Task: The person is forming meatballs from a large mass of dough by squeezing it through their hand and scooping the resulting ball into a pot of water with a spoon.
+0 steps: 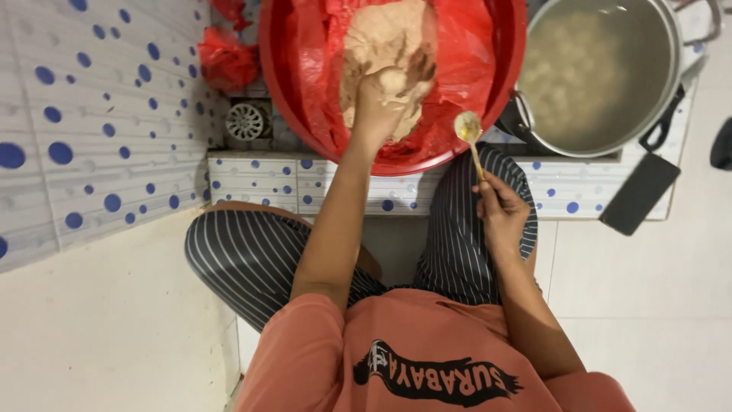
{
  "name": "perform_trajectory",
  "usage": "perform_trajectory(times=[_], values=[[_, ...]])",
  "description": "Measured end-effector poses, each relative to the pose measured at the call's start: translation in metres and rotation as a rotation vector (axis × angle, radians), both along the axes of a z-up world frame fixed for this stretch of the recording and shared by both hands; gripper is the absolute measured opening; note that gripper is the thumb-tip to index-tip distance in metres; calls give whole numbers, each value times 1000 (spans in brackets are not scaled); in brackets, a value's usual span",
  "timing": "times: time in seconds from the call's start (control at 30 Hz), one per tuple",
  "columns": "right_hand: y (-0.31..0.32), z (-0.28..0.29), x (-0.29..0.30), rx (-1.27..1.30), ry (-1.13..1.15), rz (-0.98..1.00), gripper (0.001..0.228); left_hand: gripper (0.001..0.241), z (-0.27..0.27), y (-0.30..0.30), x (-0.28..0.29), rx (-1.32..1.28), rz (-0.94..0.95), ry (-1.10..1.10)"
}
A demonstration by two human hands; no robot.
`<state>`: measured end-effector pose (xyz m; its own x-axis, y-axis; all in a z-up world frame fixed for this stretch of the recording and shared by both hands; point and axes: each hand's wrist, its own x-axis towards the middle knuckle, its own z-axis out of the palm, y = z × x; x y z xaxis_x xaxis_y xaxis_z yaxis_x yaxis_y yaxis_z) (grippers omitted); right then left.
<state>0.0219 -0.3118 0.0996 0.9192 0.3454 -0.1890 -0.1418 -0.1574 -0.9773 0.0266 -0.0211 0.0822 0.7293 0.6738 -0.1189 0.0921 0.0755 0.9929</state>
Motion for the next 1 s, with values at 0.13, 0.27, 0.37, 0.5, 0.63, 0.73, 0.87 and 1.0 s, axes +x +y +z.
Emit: perform_trajectory(times=[0.13,0.27,0.37,0.5,0.63,0.73,0.87,1.0], values=[[-1,-7,0,1,12,-8,23,35,48,4,-10,57,-59,-55],[1,-4,0,5,25,-4,24,33,65,7,-14,-47,-71,43],[0,-3,0,2,17,9,24,18,66,4,-11,-230,-59,-49],[1,-5,1,-7,40,-7,25,34,22,3,-3,-130,20,-49],[0,-5,0,-7,46,-16,25,29,18,1,-3,-67,22,112],[0,-2,1,-9,43,-6,24,25,33,2,-4,0,-7,99],[4,9,8,-24,14,22,25,23,45,10,-5,-91,-98,74],[18,33,20,-41,-57,14,24,8,50,13,-7,-38,-92,-41]])
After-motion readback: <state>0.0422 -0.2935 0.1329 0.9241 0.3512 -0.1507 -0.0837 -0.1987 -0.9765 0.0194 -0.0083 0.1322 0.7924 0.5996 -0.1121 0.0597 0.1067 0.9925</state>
